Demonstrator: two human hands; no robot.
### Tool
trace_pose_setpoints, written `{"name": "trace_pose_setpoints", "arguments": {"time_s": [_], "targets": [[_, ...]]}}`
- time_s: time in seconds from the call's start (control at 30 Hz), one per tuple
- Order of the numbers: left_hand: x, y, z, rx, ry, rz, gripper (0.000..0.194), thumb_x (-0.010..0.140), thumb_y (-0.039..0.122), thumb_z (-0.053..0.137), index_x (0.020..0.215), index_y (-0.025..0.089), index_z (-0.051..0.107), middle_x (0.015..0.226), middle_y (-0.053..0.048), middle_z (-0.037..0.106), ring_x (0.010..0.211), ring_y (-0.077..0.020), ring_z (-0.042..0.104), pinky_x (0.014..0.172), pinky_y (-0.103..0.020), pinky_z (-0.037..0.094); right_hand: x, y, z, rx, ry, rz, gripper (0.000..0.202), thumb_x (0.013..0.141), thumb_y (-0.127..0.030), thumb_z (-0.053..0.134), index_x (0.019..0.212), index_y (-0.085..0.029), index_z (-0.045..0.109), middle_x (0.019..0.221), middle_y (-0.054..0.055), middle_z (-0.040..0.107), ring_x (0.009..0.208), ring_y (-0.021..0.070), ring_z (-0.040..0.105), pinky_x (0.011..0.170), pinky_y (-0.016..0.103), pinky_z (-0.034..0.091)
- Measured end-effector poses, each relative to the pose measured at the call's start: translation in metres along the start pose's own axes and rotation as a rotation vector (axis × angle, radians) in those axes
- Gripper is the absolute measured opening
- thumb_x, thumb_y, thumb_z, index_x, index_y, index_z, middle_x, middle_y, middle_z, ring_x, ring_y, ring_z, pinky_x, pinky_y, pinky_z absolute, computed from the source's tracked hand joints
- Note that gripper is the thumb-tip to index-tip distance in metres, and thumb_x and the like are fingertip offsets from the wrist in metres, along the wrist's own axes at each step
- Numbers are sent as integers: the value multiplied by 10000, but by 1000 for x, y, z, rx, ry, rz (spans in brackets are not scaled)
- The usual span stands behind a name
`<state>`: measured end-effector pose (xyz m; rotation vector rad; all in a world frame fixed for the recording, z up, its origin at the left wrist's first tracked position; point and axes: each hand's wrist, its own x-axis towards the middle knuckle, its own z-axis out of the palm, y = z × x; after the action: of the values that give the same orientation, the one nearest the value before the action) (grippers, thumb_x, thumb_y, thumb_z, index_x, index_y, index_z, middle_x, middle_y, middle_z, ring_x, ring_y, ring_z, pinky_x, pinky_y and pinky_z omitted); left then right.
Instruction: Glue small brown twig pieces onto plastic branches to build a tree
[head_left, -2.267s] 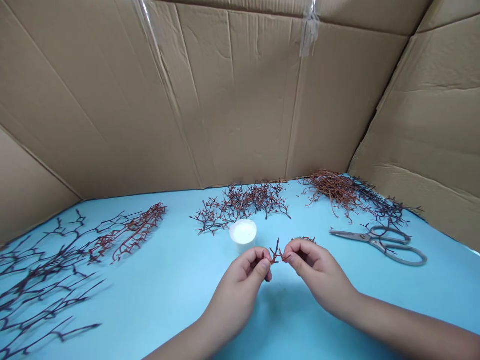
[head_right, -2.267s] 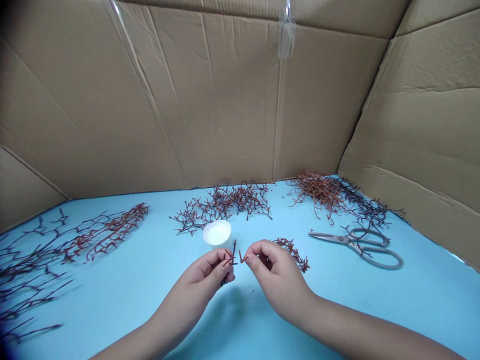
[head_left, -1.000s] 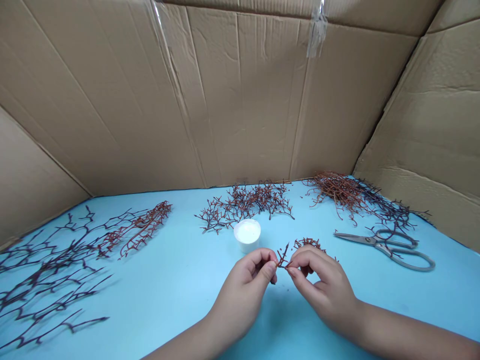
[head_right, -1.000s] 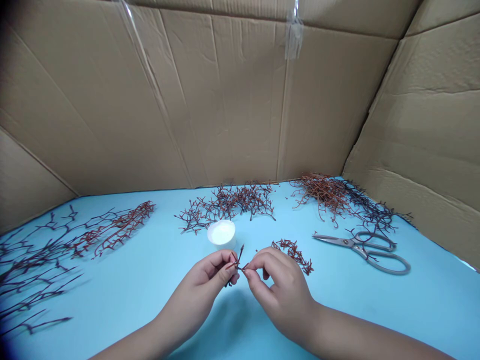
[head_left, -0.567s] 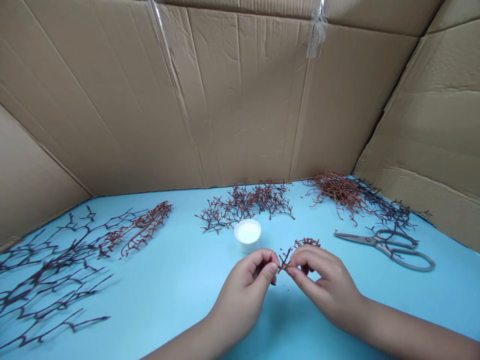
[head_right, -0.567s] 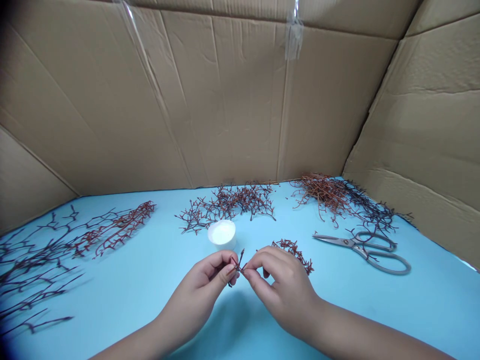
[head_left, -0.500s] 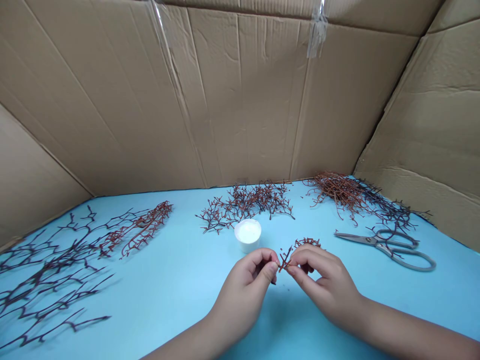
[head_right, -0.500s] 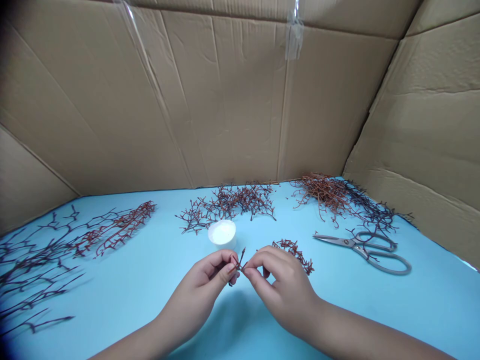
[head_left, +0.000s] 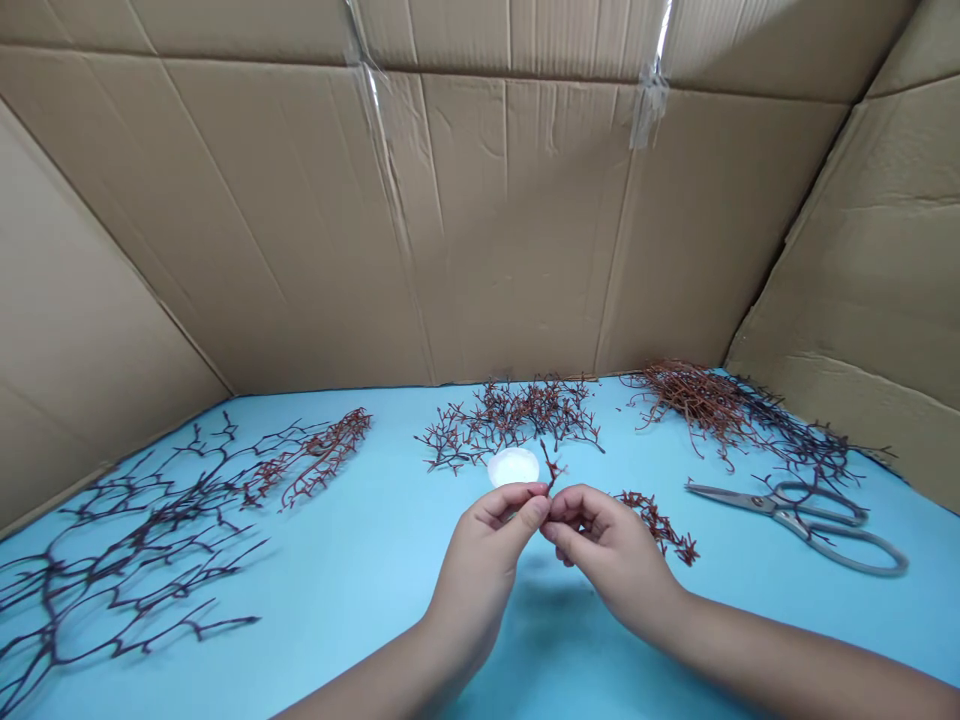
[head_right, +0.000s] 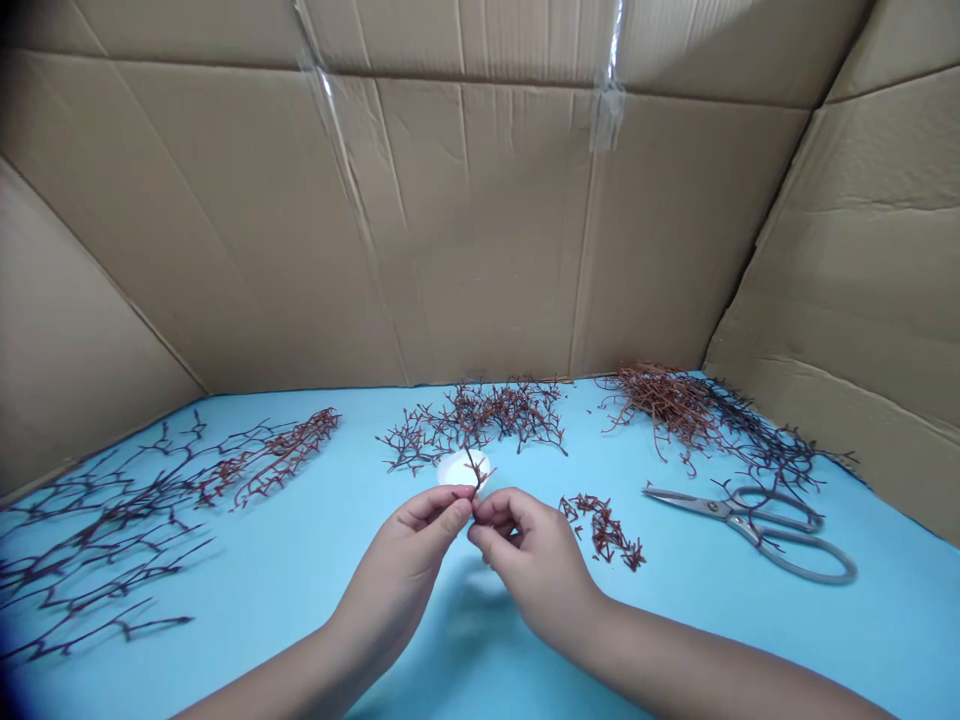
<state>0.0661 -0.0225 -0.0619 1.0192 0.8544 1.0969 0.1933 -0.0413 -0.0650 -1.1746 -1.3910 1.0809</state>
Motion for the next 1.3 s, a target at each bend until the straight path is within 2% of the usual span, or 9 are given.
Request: {"name": "trace_pose_setpoints", "arguments": {"time_s": [0.13, 0.2, 0.37, 0.53, 0.67, 0.77, 1.03, 1.17, 1.3], "targets": [[5, 16, -8, 177, 94, 33, 581, 672, 331, 679, 1202, 242, 457, 1233, -101, 484, 1148, -242, 401, 887, -320, 353, 11, -6, -5, -121, 50, -68, 82, 774, -256, 524, 787, -183, 559, 716, -2, 562, 621, 118, 508, 539, 222, 416], [10, 27, -15, 232, 126, 72, 610, 696, 369, 648, 1249, 268, 412, 1277, -94, 455, 1179, -244, 372, 894, -320, 342, 16, -8, -9, -215, 34, -99, 83, 782, -250, 510, 774, -185, 561, 723, 1, 562, 638, 126, 506, 550, 228, 416], [21, 44, -29, 311, 116, 204, 283, 741, 406, 576, 912, 198, 661, 1041, -59, 636, 1002, -215, 519, 863, -301, 356, 28, -5, -14, -390, 4, -169, 96, 788, -226, 496, 778, -190, 585, 723, 1, 574, 668, 140, 519, 597, 249, 420], [33, 39, -38, 402, 172, 220, 291, 715, 413, 583, 823, 160, 677, 855, -64, 684, 827, -207, 577, 747, -302, 408, 45, 7, -17, -571, 43, -320, 117, 815, -204, 485, 808, -192, 602, 761, 12, 584, 700, 138, 539, 609, 240, 431], [45, 27, -46, 468, 218, 269, 262, 696, 400, 588, 736, 160, 684, 774, -51, 669, 771, -205, 572, 717, -301, 406, 59, 15, -20, -994, 7, -615, 194, 844, -111, 434, 886, -175, 612, 850, 55, 587, 765, 154, 519, 651, 250, 406], [49, 20, -49, 527, 221, 325, 219, 703, 373, 580, 683, 183, 686, 732, -27, 634, 745, -190, 558, 719, -297, 397, 68, 16, -17, -1155, -30, -705, 200, 835, -99, 444, 845, -170, 631, 830, 77, 589, 762, 193, 483, 665, 306, 356], [55, 14, -54, 579, 241, 379, 176, 707, 331, 584, 633, 199, 674, 689, -10, 593, 732, -181, 531, 721, -288, 376, 81, 12, -5, -1110, -110, -702, 186, 836, -138, 466, 788, -182, 641, 847, 83, 604, 793, 201, 452, 750, 358, 276], [56, 16, -55, 501, 271, 324, 196, 700, 359, 594, 675, 181, 671, 724, -26, 608, 752, -191, 531, 728, -293, 375, 80, 13, -9, -962, -40, -582, 192, 819, -116, 457, 830, -191, 634, 864, 75, 597, 830, 206, 465, 782, 367, 281], [51, 18, -49, 348, 295, 266, 262, 744, 400, 543, 865, 187, 639, 941, -48, 612, 885, -189, 520, 773, -279, 374, 77, 14, -15, -725, 53, -399, 160, 823, -181, 437, 855, -184, 594, 881, 66, 596, 840, 198, 506, 750, 338, 358]]}}
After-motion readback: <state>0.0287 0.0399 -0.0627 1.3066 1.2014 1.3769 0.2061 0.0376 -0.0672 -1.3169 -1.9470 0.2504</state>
